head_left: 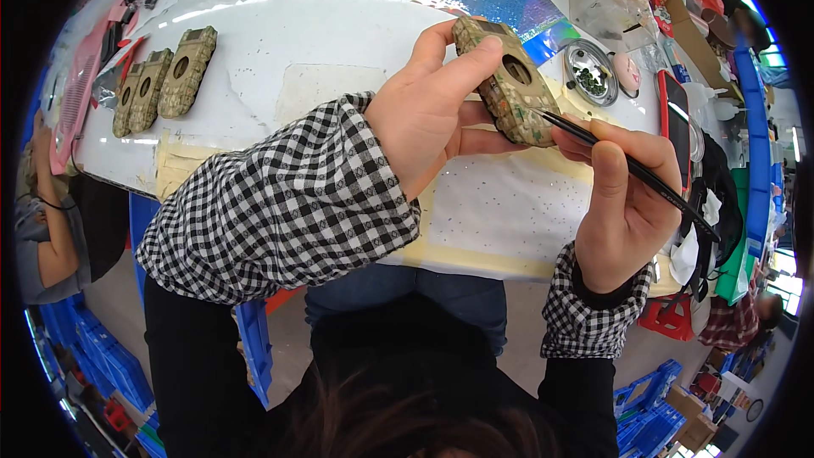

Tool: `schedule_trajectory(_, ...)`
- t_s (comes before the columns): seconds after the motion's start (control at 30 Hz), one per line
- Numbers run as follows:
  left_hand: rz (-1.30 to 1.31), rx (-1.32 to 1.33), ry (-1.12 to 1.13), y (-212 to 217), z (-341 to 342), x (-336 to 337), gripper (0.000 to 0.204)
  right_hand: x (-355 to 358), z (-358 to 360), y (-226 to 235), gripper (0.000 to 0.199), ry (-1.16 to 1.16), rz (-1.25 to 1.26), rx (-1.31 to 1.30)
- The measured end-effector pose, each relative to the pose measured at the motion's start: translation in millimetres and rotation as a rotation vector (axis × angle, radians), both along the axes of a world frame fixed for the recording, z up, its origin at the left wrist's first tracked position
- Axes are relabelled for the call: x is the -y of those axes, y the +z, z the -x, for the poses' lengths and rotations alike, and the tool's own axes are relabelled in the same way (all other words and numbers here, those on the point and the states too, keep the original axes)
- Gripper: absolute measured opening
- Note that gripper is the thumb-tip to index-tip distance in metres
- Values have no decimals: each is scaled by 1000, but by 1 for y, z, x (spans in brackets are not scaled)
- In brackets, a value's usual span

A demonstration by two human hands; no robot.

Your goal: Applying detailed components and detailing a small toy tank using tweezers and a thin tool.

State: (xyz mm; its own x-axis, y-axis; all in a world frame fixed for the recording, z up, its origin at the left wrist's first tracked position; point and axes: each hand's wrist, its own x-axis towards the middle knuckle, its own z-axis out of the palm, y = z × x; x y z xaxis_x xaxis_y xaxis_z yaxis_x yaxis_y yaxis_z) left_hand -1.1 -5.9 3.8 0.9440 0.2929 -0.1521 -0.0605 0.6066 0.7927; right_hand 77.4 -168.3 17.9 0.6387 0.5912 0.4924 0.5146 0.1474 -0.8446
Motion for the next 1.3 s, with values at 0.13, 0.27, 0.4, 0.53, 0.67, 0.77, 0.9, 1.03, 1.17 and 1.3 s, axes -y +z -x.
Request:
schedule_trajectory(0.13, 6, 0, -10, 0, 0, 0, 61, -1, 0, 0, 12, -2, -11, -2)
schedule_trajectory(0.27, 12, -3, 5, -1, 0, 0, 61, -1, 0, 0, 12, 0, -6, 6)
schedule_trajectory(0.4, 19, 4, -4, -1, -1, 0, 60, -2, 1, 1, 12, -1, -8, -2)
schedule_trajectory(0.53, 7, 9, -17, 0, 0, 0, 59, -2, 0, 0, 12, -5, -3, 7)
schedule_trajectory(0.67, 9, 7, -18, 0, 0, -1, 59, -2, 0, -1, 12, -9, -6, 7)
schedule_trajectory(0.77, 13, 3, -14, 1, 0, 0, 59, -2, 0, -1, 12, -4, -12, 8)
schedule_trajectory(0.9, 18, 4, -13, -1, 0, 0, 60, -2, -1, -1, 13, -5, 5, 55)
schedule_trajectory(1.03, 25, 6, -5, -2, -1, 0, 60, -1, -3, 0, 16, -4, 43, 147)
schedule_trajectory(1.17, 22, 8, -15, -1, 0, 0, 59, -1, -3, -1, 16, -7, 45, 154)
schedule_trajectory(1.3, 19, 14, -14, -1, -1, 0, 58, -2, -2, -1, 16, -14, 32, 150)
